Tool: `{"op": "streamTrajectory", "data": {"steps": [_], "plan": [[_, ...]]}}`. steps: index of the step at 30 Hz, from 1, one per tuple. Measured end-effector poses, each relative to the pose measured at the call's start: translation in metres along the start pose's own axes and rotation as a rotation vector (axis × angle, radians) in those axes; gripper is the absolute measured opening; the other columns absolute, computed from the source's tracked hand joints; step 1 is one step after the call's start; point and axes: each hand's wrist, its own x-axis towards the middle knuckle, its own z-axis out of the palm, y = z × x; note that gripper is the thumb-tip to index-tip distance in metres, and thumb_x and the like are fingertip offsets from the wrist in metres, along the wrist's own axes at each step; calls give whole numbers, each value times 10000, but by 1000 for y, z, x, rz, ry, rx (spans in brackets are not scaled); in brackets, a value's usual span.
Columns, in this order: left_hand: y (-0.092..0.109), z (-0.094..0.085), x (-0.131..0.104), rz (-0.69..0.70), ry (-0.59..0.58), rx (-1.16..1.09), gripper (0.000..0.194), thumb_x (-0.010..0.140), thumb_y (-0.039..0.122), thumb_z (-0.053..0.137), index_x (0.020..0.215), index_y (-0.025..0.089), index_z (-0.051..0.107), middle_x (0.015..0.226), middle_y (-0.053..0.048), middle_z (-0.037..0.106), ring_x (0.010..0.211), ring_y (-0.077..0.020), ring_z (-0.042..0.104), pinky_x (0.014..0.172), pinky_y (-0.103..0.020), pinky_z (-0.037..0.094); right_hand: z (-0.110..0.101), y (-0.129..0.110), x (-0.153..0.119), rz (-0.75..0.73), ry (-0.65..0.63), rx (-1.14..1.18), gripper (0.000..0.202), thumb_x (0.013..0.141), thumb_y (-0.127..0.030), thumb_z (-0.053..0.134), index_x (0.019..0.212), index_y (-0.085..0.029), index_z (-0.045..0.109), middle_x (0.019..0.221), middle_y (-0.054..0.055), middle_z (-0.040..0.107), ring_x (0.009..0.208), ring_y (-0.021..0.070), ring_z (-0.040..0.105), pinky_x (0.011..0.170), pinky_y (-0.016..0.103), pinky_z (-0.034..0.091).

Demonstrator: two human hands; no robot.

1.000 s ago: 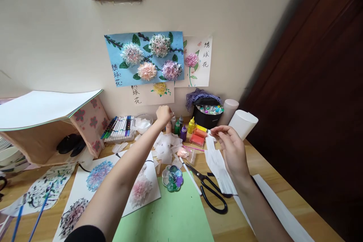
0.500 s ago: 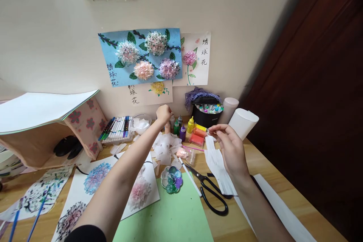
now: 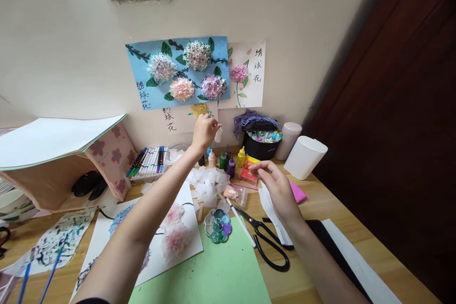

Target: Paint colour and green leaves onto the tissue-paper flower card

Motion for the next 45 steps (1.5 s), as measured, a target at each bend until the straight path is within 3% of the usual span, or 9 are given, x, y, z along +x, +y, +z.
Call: {"op": "streamTrajectory", "data": {"steps": [3, 6, 9, 14, 20, 25, 29, 40, 45], "plan": [[19, -35, -9, 227, 281, -100, 139, 793, 300, 647, 750, 170, 673, 745, -35, 598, 779, -171, 505, 731, -296, 413, 7, 3, -3, 138, -70, 133, 197, 761, -368, 618, 849, -197, 655, 873, 43, 664, 855, 174, 611, 835, 334, 492], [43, -64, -36, 346, 385, -204, 121, 786, 293, 658, 734, 184, 659, 700, -6, 582, 715, -144, 493, 685, -280, 409, 15, 3, -7, 383, -212, 345, 344, 778, -463, 587, 938, -175, 684, 854, 63, 667, 812, 159, 619, 789, 304, 517], [62, -78, -75, 421, 328, -303, 123, 809, 289, 631, 735, 195, 657, 681, -1, 576, 665, -125, 477, 639, -263, 405, 22, 2, -10, 509, -266, 526, 466, 802, -566, 509, 961, -167, 688, 751, 45, 635, 712, 128, 597, 712, 252, 531], [68, -82, -133, 424, 266, -380, 58, 801, 236, 641, 844, 198, 651, 712, -9, 585, 678, -129, 489, 638, -267, 412, 25, 5, -11, 500, -76, 686, 280, 757, -493, 623, 781, -214, 647, 608, -25, 560, 523, 86, 502, 521, 209, 484], [46, -90, -173, 212, -40, -329, 659, 633, 469, 746, 1205, 234, 518, 1010, -75, 612, 923, -225, 533, 797, -374, 447, 20, 7, -14, 228, -41, 272, 285, 700, -462, 682, 843, -225, 612, 781, -14, 644, 722, 128, 609, 661, 249, 505], [38, -75, -196, -132, -295, -586, 453, 757, 408, 664, 1162, 231, 562, 1152, -85, 599, 1008, -219, 560, 793, -342, 480, 24, 10, -26, 154, -384, -128, 235, 657, -315, 726, 806, -197, 588, 806, 3, 671, 785, 177, 640, 693, 281, 501], [37, -50, -208, -303, -457, -991, 389, 773, 366, 653, 1105, 168, 610, 1136, -97, 631, 1019, -220, 596, 876, -338, 483, 32, 23, -38, 164, -461, -264, 211, 673, -267, 686, 847, -175, 610, 860, 41, 689, 830, 209, 652, 731, 319, 510], [31, -40, -218, -468, -341, -1192, 378, 723, 350, 695, 1033, 138, 661, 1041, -90, 682, 973, -243, 623, 834, -323, 504, 39, 37, -47, 91, -556, -355, 284, 650, -181, 674, 930, -173, 628, 923, 41, 677, 852, 185, 647, 762, 292, 514], [25, -29, -227, -479, -411, -1205, 419, 671, 329, 739, 1023, 116, 657, 1027, -103, 685, 964, -249, 626, 833, -345, 506, 41, 40, -49, 102, -538, -400, 210, 636, -164, 650, 841, -154, 610, 860, 51, 677, 811, 191, 647, 735, 298, 510]]}}
